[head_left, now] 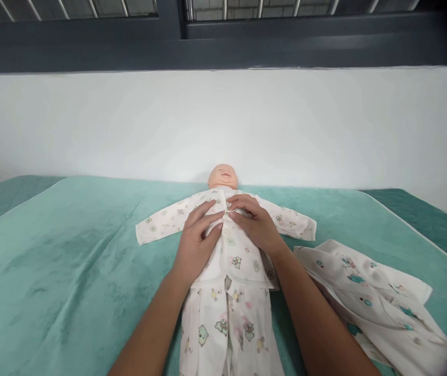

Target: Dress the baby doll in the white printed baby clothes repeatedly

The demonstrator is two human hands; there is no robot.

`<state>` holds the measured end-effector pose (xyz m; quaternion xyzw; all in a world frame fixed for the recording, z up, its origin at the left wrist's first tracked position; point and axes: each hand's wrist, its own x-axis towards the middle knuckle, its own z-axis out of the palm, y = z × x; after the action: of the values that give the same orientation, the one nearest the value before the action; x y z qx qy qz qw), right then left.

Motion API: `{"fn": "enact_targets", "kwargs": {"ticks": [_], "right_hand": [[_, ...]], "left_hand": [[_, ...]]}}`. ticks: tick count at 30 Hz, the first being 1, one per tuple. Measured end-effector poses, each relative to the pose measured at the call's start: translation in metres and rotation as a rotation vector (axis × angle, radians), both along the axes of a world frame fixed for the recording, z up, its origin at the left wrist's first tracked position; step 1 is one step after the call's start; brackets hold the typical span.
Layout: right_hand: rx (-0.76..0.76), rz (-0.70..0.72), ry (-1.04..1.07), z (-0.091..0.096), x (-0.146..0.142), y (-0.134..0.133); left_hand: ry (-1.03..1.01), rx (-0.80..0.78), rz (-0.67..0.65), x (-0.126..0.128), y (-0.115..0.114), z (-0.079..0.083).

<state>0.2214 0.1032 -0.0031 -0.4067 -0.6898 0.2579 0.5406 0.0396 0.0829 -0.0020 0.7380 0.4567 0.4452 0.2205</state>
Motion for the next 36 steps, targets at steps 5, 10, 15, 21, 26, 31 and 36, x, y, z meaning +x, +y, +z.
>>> {"fn": "enact_targets", "kwargs": {"ticks": [5, 10, 15, 21, 26, 31, 36], "right_hand": [[0.011, 0.025, -0.122, 0.005, 0.003, -0.004], [0.109, -0.046, -0.322, 0.013, 0.005, -0.011], [0.165, -0.076, -0.485, 0.020, 0.006, -0.016], [0.134, -0.018, -0.381, 0.014, 0.006, -0.013], [0.063, 0.096, -0.197, 0.007, 0.012, -0.007], [0.098, 0.013, -0.341, 0.011, 0.007, -0.011], [0.144, -0.114, -0.460, 0.015, -0.003, -0.016]], "left_hand": [[-0.033, -0.027, 0.010, 0.000, 0.000, 0.000], [-0.018, -0.044, -0.009, -0.001, 0.000, 0.002], [0.005, -0.041, -0.014, -0.001, -0.001, 0.003], [0.006, -0.004, -0.023, -0.002, 0.001, 0.001], [-0.001, 0.035, -0.040, -0.002, 0.002, -0.001], [0.016, 0.009, -0.039, -0.003, 0.003, 0.001], [0.000, -0.047, -0.049, -0.005, 0.003, 0.004]]}}
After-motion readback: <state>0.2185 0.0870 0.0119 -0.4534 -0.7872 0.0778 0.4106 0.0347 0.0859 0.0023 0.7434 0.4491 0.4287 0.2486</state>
